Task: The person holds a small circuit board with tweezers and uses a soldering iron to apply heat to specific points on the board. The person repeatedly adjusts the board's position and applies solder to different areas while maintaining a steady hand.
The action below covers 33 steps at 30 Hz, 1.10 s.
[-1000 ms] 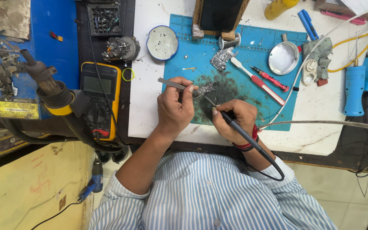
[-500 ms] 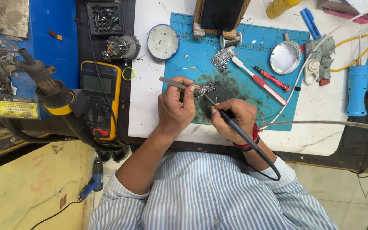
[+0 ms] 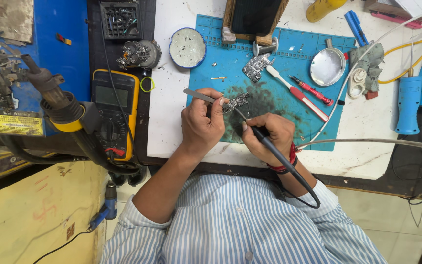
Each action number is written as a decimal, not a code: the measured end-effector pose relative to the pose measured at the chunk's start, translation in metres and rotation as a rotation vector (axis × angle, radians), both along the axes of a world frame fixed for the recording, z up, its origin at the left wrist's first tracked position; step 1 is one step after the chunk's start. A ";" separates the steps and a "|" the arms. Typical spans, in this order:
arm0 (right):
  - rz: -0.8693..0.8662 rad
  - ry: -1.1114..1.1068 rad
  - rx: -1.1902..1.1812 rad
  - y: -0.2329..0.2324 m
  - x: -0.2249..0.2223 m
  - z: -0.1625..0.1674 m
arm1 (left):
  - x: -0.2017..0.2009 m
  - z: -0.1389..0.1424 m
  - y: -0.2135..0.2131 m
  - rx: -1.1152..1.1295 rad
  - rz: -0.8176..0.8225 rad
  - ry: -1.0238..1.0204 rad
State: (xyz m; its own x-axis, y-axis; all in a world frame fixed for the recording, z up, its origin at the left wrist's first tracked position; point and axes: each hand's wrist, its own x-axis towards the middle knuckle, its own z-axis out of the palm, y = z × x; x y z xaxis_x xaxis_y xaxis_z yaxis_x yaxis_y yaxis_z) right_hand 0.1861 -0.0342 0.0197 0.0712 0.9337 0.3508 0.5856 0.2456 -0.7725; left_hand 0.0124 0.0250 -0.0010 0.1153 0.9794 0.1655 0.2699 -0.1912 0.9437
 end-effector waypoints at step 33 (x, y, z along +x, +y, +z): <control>0.007 0.022 -0.007 -0.001 0.001 -0.003 | 0.000 0.002 -0.001 -0.014 0.007 -0.006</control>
